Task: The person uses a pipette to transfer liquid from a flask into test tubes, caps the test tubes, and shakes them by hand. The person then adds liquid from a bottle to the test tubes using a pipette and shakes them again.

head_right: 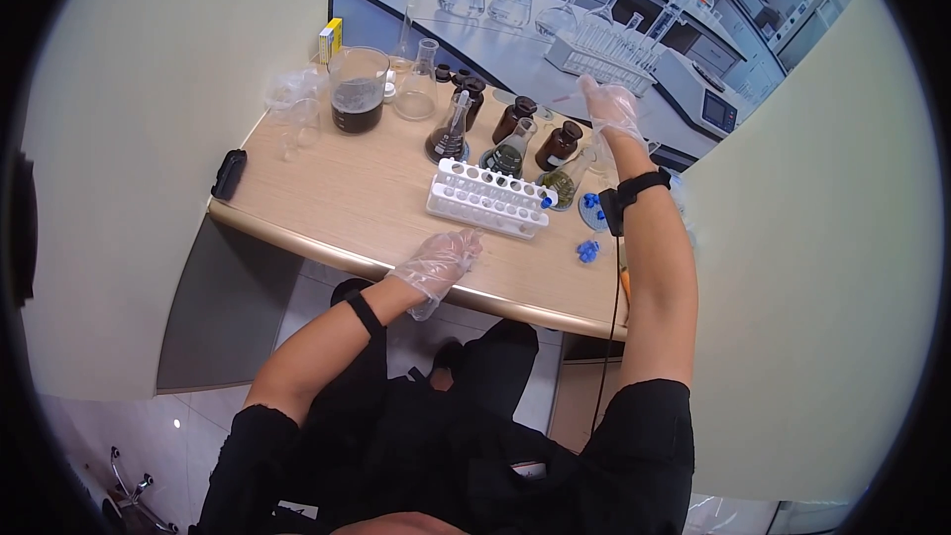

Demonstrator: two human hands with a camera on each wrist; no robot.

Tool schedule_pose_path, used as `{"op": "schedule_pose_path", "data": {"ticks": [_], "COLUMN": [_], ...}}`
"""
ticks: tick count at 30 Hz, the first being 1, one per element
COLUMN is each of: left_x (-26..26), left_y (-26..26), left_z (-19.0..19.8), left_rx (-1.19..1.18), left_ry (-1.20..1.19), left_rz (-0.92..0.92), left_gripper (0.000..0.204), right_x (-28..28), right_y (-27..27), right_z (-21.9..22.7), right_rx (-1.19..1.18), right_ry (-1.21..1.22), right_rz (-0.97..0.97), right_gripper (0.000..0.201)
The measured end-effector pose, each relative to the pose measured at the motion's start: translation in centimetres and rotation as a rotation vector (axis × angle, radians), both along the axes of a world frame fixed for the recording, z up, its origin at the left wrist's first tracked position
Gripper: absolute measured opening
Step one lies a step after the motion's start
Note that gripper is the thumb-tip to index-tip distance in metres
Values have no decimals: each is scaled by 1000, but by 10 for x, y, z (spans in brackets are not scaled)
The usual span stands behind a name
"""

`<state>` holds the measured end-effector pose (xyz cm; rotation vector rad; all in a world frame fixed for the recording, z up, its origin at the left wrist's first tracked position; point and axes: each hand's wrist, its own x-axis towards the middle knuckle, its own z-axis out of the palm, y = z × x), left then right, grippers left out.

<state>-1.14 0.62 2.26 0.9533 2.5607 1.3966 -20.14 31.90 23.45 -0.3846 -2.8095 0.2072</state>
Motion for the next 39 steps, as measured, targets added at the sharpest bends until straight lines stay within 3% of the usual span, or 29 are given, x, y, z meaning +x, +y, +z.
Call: {"op": "schedule_pose_path", "data": {"ticks": [13, 39], "left_x": [-3, -3], "left_y": [4, 6], "left_z": [-12, -20], "left_rx": [-11, 32], "left_ry": [-75, -19], "left_rz": [14, 17], "left_gripper": [25, 27], "right_x": [-9, -15], "right_y": [12, 11], "right_z": [-17, -19], "right_rx": [80, -23], "right_ry": [106, 37], "right_rz": [25, -56], "right_gripper": [77, 65]}}
